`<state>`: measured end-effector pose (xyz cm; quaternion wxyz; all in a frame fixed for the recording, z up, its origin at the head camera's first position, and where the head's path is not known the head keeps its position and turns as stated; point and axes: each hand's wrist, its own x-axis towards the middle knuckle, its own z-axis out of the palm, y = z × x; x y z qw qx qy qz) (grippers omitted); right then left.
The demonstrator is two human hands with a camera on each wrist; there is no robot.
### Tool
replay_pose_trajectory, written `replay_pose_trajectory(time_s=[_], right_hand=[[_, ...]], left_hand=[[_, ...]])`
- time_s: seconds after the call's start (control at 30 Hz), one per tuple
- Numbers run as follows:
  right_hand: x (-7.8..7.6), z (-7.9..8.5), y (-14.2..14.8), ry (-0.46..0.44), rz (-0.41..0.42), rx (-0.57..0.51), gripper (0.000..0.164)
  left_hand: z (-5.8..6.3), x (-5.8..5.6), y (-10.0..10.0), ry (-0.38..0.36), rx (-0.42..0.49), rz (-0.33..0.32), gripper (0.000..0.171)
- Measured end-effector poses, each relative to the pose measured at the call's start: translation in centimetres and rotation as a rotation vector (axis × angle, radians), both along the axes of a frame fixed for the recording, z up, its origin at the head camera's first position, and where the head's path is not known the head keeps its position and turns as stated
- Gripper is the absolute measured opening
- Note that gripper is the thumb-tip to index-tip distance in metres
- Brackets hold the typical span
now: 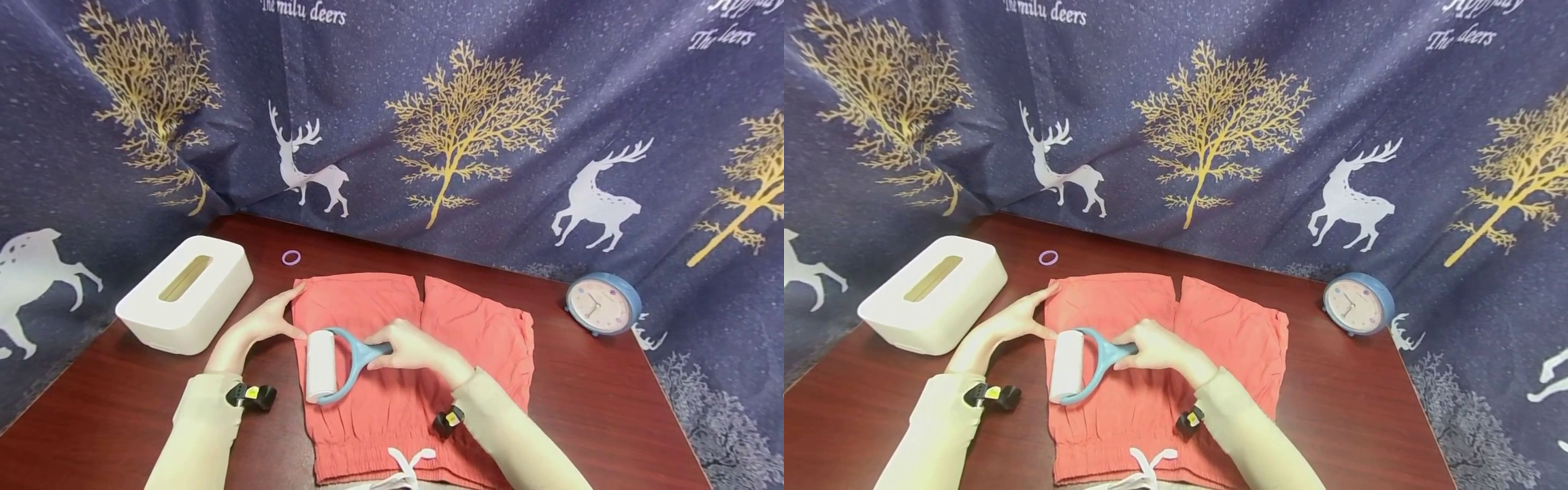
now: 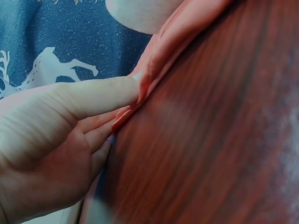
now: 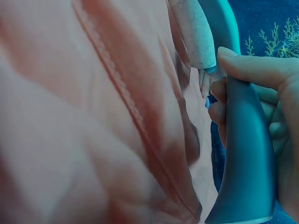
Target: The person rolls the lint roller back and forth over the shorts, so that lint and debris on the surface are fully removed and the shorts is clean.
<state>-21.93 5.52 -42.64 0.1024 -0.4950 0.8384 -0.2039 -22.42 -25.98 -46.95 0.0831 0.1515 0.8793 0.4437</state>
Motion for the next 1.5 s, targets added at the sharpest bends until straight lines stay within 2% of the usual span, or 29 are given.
replay_pose_trajectory(time_s=[0.23,0.43,0.77,0.97,1.23,1.5], right_hand=[[0.1,0.1,0.1,-0.003,-0.01,0.041,0.038],[0.1,0.1,0.3,-0.029,0.005,0.037,0.034],[0.2,-0.1,1.0,-0.044,0.01,0.01,0.034],[0.1,-0.2,1.7,-0.028,0.012,0.017,0.034],[0.2,0.1,2.9,-0.03,0.017,0.015,0.033],[0.7,0.0,4.7,0.002,-0.034,0.033,0.029]], left_hand=[[0.1,0.0,-0.1,-0.017,-0.027,-0.003,0.108],[-0.1,0.0,-0.2,-0.023,-0.042,-0.031,0.115],[0.1,0.2,-0.1,-0.071,0.017,-0.081,0.128],[0.2,0.1,0.3,-0.065,0.002,-0.095,0.128],[0.3,0.2,0.5,-0.069,0.029,-0.104,0.127],[0.2,0.2,0.5,-0.072,0.026,-0.097,0.127]])
